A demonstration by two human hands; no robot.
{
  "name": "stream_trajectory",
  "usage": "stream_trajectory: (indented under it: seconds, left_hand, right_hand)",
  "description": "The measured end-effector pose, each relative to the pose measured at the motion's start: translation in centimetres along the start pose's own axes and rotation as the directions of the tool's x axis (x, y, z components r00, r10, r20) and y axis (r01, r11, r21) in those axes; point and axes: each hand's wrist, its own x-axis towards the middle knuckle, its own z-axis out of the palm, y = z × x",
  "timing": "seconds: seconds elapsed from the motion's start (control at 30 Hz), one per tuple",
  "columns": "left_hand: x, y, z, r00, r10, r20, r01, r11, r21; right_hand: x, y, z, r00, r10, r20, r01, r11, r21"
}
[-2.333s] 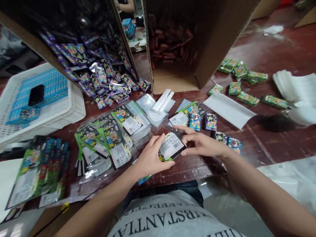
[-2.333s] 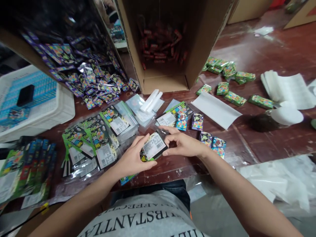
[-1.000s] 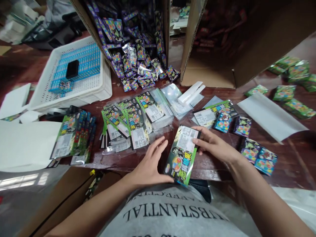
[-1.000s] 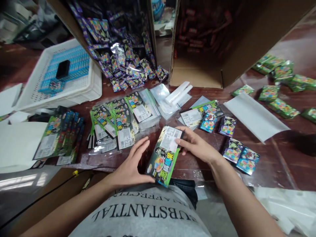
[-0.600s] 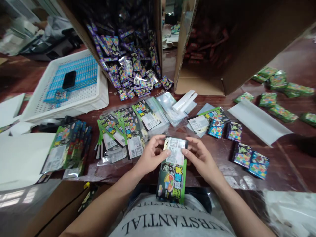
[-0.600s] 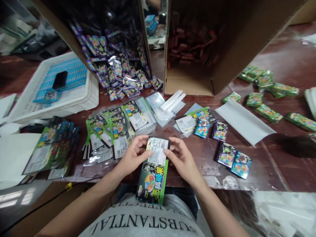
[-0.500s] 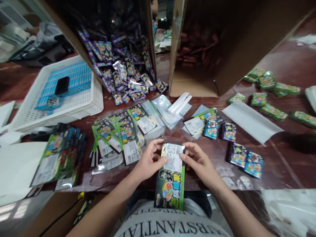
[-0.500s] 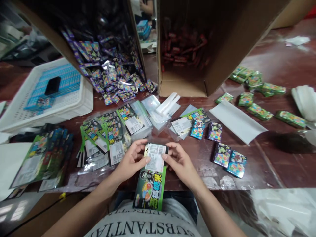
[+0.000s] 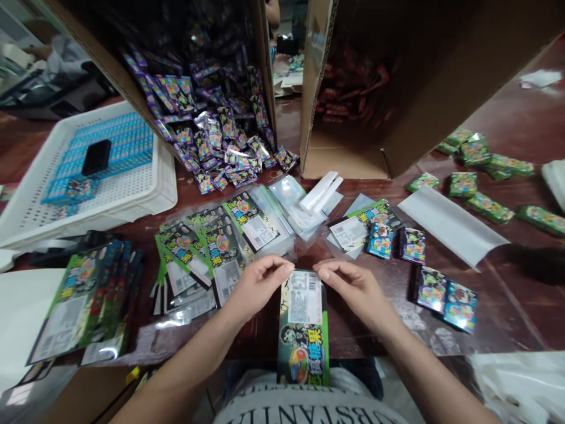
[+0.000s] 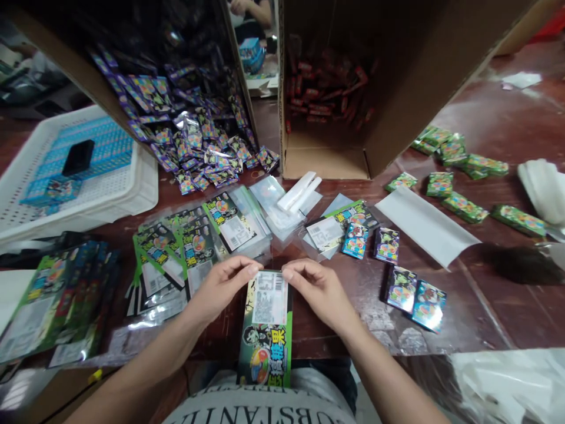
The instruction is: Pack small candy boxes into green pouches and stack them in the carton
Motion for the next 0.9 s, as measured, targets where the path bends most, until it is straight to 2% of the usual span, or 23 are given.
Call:
stream_trajectory:
  seconds: [0.1, 0.2, 0.33, 0.43, 0.53, 0.57, 0.63, 0.67, 0.7, 0.77, 0.83, 0.9]
  left_hand:
    - [1.0, 0.9, -0.4, 0.997, -0.023, 0.067, 0.021, 0.999, 0.032]
    - [2.2, 1.5, -0.6, 0.997, -0.055, 0.057, 0.056, 0.998, -0.016]
    - [3.2, 1.8, -1.3, 0.990, -0.108, 0.086, 0.112, 0.993, -0.039]
    - [3.5, 1.4, -2.2, 0.977, -0.113, 0.182, 0.129, 0.989, -0.077]
    - [3.8, 0.8, -2.8, 0.969, -0.097, 0.229, 0.115, 0.991, -0.066]
    - [4.0, 0.5, -2.9, 0.970, -0.093, 0.225, 0.104, 0.994, -0.038]
    - [4.5, 0.2, -3.0, 0.976, -0.070, 0.207, 0.059, 0.997, 0.057]
    - [4.7, 0.1, -3.0, 0.979, -0.048, 0.200, 0.022, 0.991, 0.130]
    - [4.9, 0.0, -2.9, 0.981, -0.019, 0.194, -0.024, 0.976, 0.217]
    - [5.3, -0.1, -2.5, 0.977, 0.053, 0.208, -0.133, 0.909, 0.395]
    - [5.6, -0.1, -2.0, 0.961, 0.138, 0.241, -0.244, 0.835, 0.494]
    - [5.9, 0.2, -1.4, 0.940, 0.236, 0.245, -0.331, 0.800, 0.501]
  right_hand:
    - [1.2, -1.1, -0.3, 0.991, 0.124, 0.043, -0.126, 0.991, 0.049]
    - [2.4, -1.8, -0.2, 0.969, 0.240, 0.056, -0.246, 0.956, 0.158]
    - [3.5, -1.8, -0.5, 0.953, 0.284, 0.103, -0.299, 0.936, 0.188]
    - [3.5, -1.4, -1.2, 0.961, 0.244, 0.133, -0.256, 0.963, 0.088]
    - [3.6, -1.4, -2.1, 0.960, 0.146, 0.240, -0.151, 0.989, 0.002]
    - [4.1, -1.5, -2.6, 0.953, 0.088, 0.288, -0.079, 0.996, -0.041]
    - [5.8, -2.1, -3.8, 0.933, -0.067, 0.352, 0.141, 0.972, -0.189]
    - [7.2, -2.4, -4.6, 0.922, -0.159, 0.354, 0.272, 0.915, -0.297]
    - [9.0, -2.8, -5.6, 0.904, -0.249, 0.347, 0.388, 0.820, -0.420]
    - [13.2, -3.4, -7.7, 0.855, -0.393, 0.339, 0.515, 0.557, -0.652]
    - [17.7, -3.8, -9.6, 0.814, -0.380, 0.441, 0.565, 0.337, -0.753]
    - [21.5, -3.8, -11.0, 0.783, -0.283, 0.553, 0.616, 0.233, -0.753]
